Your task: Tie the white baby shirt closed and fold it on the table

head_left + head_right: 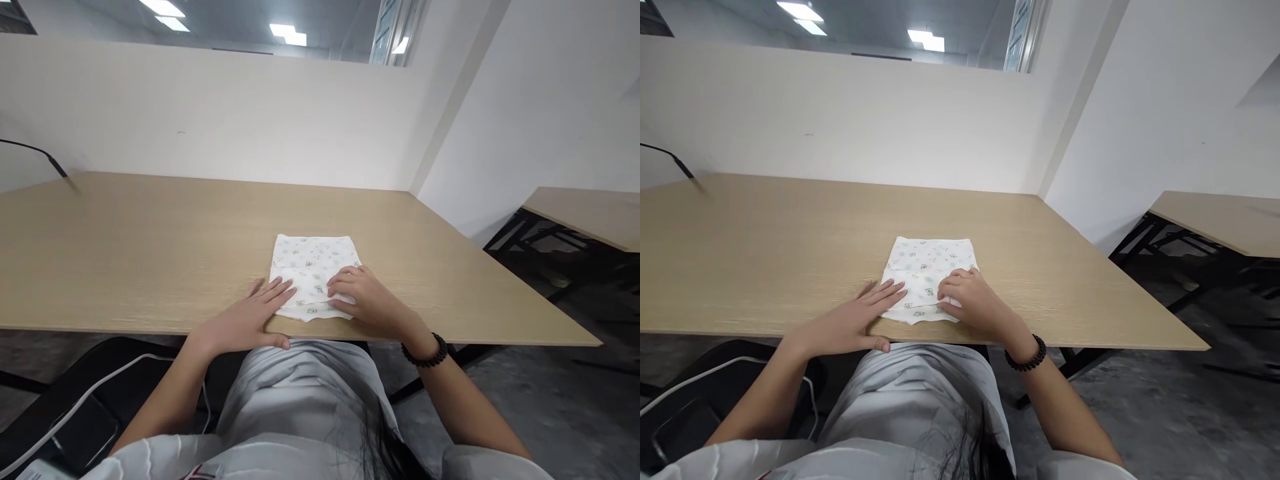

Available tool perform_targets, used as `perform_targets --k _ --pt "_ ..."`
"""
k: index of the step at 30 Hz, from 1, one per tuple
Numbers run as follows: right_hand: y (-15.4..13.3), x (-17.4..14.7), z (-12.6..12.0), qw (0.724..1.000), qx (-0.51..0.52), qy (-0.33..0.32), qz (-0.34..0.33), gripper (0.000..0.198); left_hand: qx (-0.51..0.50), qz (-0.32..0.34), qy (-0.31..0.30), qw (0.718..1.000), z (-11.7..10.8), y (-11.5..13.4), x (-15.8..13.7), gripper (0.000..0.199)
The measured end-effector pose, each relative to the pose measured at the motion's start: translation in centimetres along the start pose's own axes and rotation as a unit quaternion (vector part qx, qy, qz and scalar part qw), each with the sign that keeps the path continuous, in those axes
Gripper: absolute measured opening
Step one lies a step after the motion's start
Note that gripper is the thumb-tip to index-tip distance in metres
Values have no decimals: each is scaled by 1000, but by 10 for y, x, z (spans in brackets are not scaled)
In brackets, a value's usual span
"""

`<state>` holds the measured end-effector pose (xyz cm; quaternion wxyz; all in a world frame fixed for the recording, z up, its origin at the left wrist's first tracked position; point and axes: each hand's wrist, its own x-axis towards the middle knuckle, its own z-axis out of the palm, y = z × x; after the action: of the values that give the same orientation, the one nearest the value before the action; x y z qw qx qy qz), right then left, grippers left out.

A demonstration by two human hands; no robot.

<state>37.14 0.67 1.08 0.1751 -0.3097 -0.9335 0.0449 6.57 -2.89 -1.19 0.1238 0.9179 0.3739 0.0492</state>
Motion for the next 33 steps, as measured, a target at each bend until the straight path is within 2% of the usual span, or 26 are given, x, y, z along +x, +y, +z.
perform_targets --k 2,6,9,11,14,18,22,26,29,31,33 --pt "4 -12 0 1000 17 -8 22 29 7 -7 26 1000 4 2 -2 98" --pt "8 -43 2 994 50 -10 95 69 15 -1 86 996 7 7 -9 88" --pt "-1 -66 0 990 72 -39 112 82 -12 8 121 993 4 8 -19 65" --pt "-10 -78 -4 989 83 -55 108 91 -49 29 122 991 1 6 -28 53" --pt "-19 -87 -8 990 57 -51 119 98 -81 39 118 989 -2 0 -36 52" --pt "-10 -90 -4 990 0 -25 137 88 -51 38 94 993 -2 -5 -34 54" --pt "3 -93 4 994 28 -1 103 71 -65 49 81 993 0 -3 -33 47" --pt "4 -99 8 992 67 53 92 40 -125 59 132 982 3 -4 -40 34" --pt "-1 -99 7 986 118 81 89 21 -173 34 176 969 7 -5 -41 29" --pt "-5 -95 5 975 166 104 103 17 -209 -14 211 955 8 -4 -37 27" --pt "-8 -88 4 957 213 124 151 26 -261 -70 232 934 8 -3 -29 32"
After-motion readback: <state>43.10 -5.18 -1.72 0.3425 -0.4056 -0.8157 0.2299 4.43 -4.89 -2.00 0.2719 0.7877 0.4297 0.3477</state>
